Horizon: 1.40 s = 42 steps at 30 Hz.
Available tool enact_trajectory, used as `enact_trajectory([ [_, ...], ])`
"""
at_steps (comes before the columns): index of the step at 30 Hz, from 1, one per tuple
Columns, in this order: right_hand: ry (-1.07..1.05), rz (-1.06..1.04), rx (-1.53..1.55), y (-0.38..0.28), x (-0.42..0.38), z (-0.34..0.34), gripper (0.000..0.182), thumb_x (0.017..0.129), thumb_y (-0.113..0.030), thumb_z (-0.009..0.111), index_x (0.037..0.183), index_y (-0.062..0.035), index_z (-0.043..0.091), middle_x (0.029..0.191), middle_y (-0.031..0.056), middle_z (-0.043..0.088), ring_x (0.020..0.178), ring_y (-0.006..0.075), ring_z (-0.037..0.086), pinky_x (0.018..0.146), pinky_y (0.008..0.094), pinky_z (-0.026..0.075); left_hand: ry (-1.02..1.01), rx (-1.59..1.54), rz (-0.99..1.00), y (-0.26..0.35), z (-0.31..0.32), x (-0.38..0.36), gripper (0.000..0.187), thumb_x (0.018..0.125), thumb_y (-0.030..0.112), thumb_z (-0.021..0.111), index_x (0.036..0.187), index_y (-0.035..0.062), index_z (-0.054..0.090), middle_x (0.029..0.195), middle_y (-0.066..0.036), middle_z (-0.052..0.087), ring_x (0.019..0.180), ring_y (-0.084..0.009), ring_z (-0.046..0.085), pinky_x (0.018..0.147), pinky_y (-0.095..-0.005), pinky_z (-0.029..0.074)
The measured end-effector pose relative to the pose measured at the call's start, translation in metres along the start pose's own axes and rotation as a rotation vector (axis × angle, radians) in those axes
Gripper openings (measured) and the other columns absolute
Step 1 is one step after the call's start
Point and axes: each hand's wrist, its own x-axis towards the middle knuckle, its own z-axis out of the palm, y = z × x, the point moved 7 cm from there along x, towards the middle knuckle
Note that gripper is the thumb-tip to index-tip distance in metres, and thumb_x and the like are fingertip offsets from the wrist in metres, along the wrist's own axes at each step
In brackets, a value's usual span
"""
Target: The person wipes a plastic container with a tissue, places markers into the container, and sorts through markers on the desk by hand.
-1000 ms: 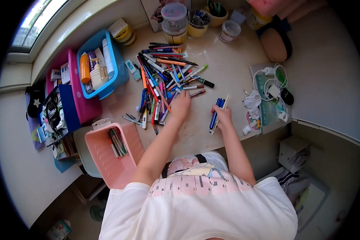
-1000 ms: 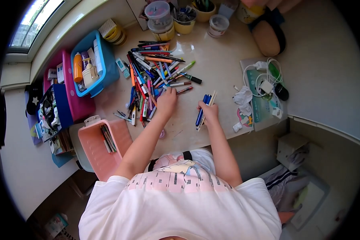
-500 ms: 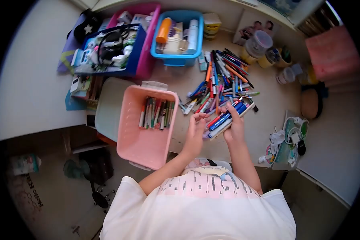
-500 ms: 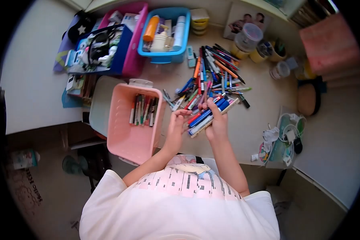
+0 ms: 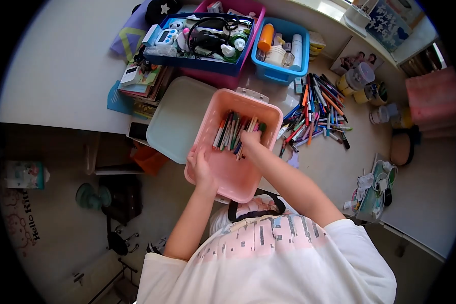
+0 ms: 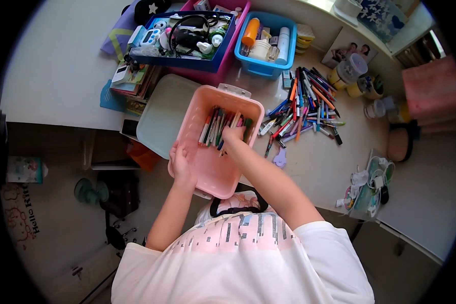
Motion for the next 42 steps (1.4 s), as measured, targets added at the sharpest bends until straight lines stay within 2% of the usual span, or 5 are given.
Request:
enact_trajectory([
  [10, 0.038, 0.045, -0.229, -0.054, -0.040, -0.045, 0.056, 0.085, -0.010, 0.056, 0.138, 0.0020, 0.039, 0.139, 0.0226, 0.049, 0.131, 0.0388, 0.046, 0.104, 0.0450, 0.044, -0.062, 0.105, -0.445, -0.186, 0.032, 0.084, 0.072, 0.093, 0.053, 0.041, 0.148, 0.0080, 0.026, 0.148, -0.016, 0.037, 0.131, -0.0309, 0.043, 0.107, -0.0483, 0.035],
  [15, -0.710, -0.232, 0.445, -0.109, -0.086, -0.126, 0.046, 0.088, -0.005, 0.060, 0.133, -0.0012, 0.050, 0.131, 0.0160, 0.053, 0.119, 0.0249, 0.057, 0.095, 0.0329, 0.049, -0.194, -0.208, -0.561, -0.193, 0.079, 0.086, 0.077, 0.099, 0.064, 0.004, 0.143, 0.0176, 0.047, 0.139, -0.011, 0.055, 0.125, -0.0345, 0.054, 0.102, -0.0598, 0.043],
  [24, -0.149, -0.618, -0.323, 0.016, 0.059, -0.277, 0.041, 0.083, -0.013, 0.068, 0.122, -0.0072, 0.058, 0.116, 0.0142, 0.064, 0.107, 0.0266, 0.062, 0.092, 0.0361, 0.049, -0.132, -0.235, -0.478, -0.114, 0.065, 0.029, 0.028, 0.098, 0.029, 0.045, 0.115, 0.0114, 0.057, 0.103, -0.003, 0.061, 0.082, -0.0166, 0.054, 0.072, -0.0316, 0.050],
  [32, -0.055, -0.965, -0.744, 0.040, 0.009, -0.231, 0.050, 0.071, -0.018, 0.076, 0.119, -0.0191, 0.062, 0.125, 0.0163, 0.049, 0.115, 0.0373, 0.047, 0.094, 0.0442, 0.047, -0.771, 0.530, 0.321, -0.069, 0.188, -0.127, 0.046, 0.090, 0.005, 0.059, 0.134, 0.0036, 0.044, 0.128, -0.011, 0.050, 0.120, -0.0210, 0.049, 0.100, -0.0320, 0.039],
  [42, 0.341, -0.960, -0.732, 0.018, 0.046, -0.324, 0.047, 0.073, -0.016, 0.074, 0.118, -0.0170, 0.064, 0.132, 0.0156, 0.048, 0.122, 0.0377, 0.043, 0.101, 0.0506, 0.039, 0.004, 1.414, 0.297, -0.212, 0.164, -0.055, 0.044, 0.083, 0.015, 0.067, 0.123, 0.0081, 0.049, 0.130, -0.015, 0.048, 0.128, -0.0340, 0.042, 0.103, -0.0550, 0.033],
])
